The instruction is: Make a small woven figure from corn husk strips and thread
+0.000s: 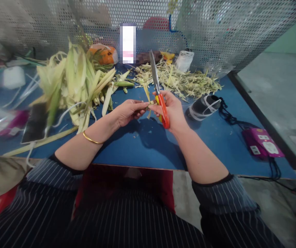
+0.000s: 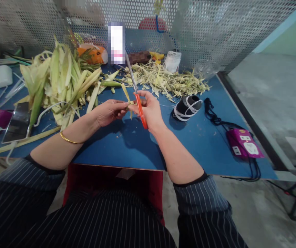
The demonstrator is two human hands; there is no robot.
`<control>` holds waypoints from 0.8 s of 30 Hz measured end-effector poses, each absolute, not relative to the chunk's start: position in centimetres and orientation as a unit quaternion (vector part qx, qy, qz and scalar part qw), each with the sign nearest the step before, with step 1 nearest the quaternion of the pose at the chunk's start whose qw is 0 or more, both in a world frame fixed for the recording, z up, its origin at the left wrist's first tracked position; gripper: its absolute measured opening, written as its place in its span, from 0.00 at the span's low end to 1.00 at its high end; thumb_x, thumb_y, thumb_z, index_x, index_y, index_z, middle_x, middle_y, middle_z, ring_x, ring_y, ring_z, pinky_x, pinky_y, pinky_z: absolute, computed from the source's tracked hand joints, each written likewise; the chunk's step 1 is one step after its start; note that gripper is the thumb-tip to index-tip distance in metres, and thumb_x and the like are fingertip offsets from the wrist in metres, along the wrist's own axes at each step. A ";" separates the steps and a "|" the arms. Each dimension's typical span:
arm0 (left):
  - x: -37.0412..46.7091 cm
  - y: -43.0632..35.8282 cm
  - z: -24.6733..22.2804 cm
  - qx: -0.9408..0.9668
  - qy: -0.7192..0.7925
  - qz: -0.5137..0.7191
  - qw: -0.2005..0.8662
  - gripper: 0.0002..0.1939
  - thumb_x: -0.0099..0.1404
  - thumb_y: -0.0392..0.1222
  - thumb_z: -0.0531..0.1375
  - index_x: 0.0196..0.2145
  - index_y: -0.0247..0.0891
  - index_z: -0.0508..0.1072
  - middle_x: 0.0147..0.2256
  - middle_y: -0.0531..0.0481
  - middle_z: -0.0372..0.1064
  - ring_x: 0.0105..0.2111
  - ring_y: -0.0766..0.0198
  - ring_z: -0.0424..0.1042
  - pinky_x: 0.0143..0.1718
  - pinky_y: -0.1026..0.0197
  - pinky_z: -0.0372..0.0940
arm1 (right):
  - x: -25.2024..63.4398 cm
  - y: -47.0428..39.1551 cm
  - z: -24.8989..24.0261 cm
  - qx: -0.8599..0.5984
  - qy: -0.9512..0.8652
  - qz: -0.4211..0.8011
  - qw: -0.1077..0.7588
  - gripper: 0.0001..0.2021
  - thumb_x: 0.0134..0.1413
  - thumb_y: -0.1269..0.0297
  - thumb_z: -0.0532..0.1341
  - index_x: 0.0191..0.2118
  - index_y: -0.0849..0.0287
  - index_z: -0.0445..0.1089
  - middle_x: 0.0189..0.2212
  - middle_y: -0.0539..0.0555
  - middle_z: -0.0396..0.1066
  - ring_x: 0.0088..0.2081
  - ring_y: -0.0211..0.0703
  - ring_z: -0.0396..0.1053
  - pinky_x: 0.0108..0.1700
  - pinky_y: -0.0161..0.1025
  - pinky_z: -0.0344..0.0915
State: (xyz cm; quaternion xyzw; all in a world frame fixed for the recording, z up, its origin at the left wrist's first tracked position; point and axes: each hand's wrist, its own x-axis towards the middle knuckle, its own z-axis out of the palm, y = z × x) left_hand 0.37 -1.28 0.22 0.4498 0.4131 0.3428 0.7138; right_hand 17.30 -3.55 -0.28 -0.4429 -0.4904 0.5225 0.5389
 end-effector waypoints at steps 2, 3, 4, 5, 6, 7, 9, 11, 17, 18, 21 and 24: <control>0.5 -1.4 0.1 0.455 0.411 0.350 0.708 0.17 0.59 0.46 0.71 0.23 0.33 0.72 0.18 0.55 0.60 0.17 0.77 0.56 0.20 0.68 0.48 | 17.3 -3.5 -0.2 -0.446 -0.488 0.527 0.535 0.28 0.32 0.55 0.78 0.42 0.52 0.70 0.27 0.45 0.69 0.21 0.32 0.61 0.22 0.35 0.59; 0.6 -1.4 0.1 0.462 0.411 0.360 0.698 0.18 0.59 0.47 0.71 0.22 0.34 0.72 0.18 0.56 0.60 0.17 0.76 0.56 0.20 0.67 0.48 | 17.3 -3.5 -0.3 -0.446 -0.487 0.526 0.536 0.28 0.32 0.55 0.78 0.42 0.52 0.69 0.27 0.45 0.69 0.21 0.32 0.61 0.22 0.35 0.58; 0.7 -1.5 0.0 0.470 0.412 0.375 0.685 0.19 0.59 0.49 0.71 0.22 0.34 0.71 0.18 0.55 0.61 0.17 0.76 0.57 0.21 0.66 0.50 | 17.3 -3.5 -0.3 -0.447 -0.485 0.522 0.541 0.27 0.33 0.55 0.77 0.42 0.52 0.69 0.27 0.45 0.69 0.21 0.32 0.61 0.22 0.35 0.58; 0.8 -1.6 -0.1 0.474 0.413 0.392 0.671 0.19 0.59 0.51 0.71 0.22 0.35 0.72 0.19 0.54 0.63 0.18 0.75 0.59 0.22 0.66 0.52 | 17.3 -3.4 -0.3 -0.450 -0.482 0.516 0.547 0.27 0.34 0.55 0.77 0.42 0.52 0.69 0.27 0.45 0.69 0.22 0.32 0.62 0.23 0.35 0.58; 0.9 -1.7 -0.2 0.474 0.415 0.409 0.660 0.20 0.58 0.53 0.70 0.23 0.35 0.73 0.21 0.53 0.65 0.20 0.73 0.62 0.24 0.65 0.56 | 17.3 -3.4 -0.4 -0.453 -0.477 0.510 0.554 0.27 0.34 0.55 0.77 0.42 0.52 0.68 0.27 0.45 0.68 0.22 0.33 0.62 0.23 0.35 0.58; 1.0 -1.8 -0.2 0.469 0.414 0.427 0.653 0.19 0.58 0.55 0.70 0.25 0.35 0.74 0.23 0.52 0.68 0.22 0.71 0.66 0.27 0.65 0.59 | 17.2 -3.3 -0.5 -0.456 -0.471 0.505 0.562 0.27 0.35 0.54 0.77 0.42 0.51 0.68 0.28 0.45 0.68 0.23 0.33 0.63 0.23 0.35 0.58; 1.3 -2.1 -0.3 0.452 0.403 0.463 0.647 0.17 0.58 0.54 0.70 0.30 0.36 0.78 0.29 0.50 0.74 0.29 0.68 0.72 0.35 0.64 0.65 | 17.2 -3.2 -0.7 -0.466 -0.454 0.495 0.576 0.27 0.35 0.54 0.76 0.42 0.51 0.67 0.29 0.46 0.68 0.24 0.34 0.64 0.23 0.35 0.58; 1.5 -2.3 -0.5 0.437 0.384 0.491 0.648 0.13 0.57 0.49 0.71 0.34 0.38 0.80 0.33 0.51 0.76 0.34 0.68 0.74 0.41 0.65 0.66 | 17.1 -3.1 -0.8 -0.477 -0.432 0.493 0.586 0.28 0.34 0.53 0.77 0.42 0.51 0.66 0.29 0.45 0.68 0.24 0.34 0.64 0.23 0.35 0.58; 2.2 -2.8 -1.0 0.328 0.382 0.460 0.732 0.10 0.55 0.34 0.71 0.37 0.37 0.80 0.32 0.51 0.78 0.33 0.68 0.76 0.43 0.64 0.69 | 16.6 -3.3 -0.8 -0.498 -0.378 0.501 0.599 0.31 0.30 0.51 0.77 0.42 0.52 0.66 0.27 0.44 0.68 0.23 0.33 0.65 0.22 0.34 0.60; 2.2 -2.8 -1.0 0.308 0.376 0.454 0.747 0.09 0.55 0.33 0.70 0.36 0.37 0.79 0.31 0.52 0.78 0.32 0.68 0.76 0.43 0.64 0.70 | 16.5 -3.3 -0.9 -0.501 -0.376 0.499 0.599 0.31 0.30 0.51 0.77 0.42 0.51 0.65 0.28 0.44 0.68 0.24 0.33 0.66 0.22 0.33 0.60; 2.5 -2.8 -1.0 0.272 0.362 0.452 0.769 0.06 0.57 0.32 0.68 0.34 0.37 0.78 0.30 0.53 0.77 0.31 0.70 0.76 0.42 0.66 0.71 | 16.3 -3.4 -1.1 -0.501 -0.374 0.498 0.600 0.31 0.32 0.50 0.76 0.43 0.51 0.65 0.29 0.45 0.69 0.25 0.35 0.68 0.23 0.34 0.61; 2.7 -2.8 -1.2 0.250 0.365 0.480 0.757 0.02 0.61 0.35 0.67 0.31 0.37 0.77 0.29 0.53 0.77 0.31 0.70 0.76 0.43 0.65 0.71 | 16.2 -3.3 -1.4 -0.490 -0.375 0.512 0.597 0.30 0.34 0.50 0.75 0.43 0.51 0.64 0.29 0.46 0.69 0.27 0.37 0.70 0.25 0.36 0.64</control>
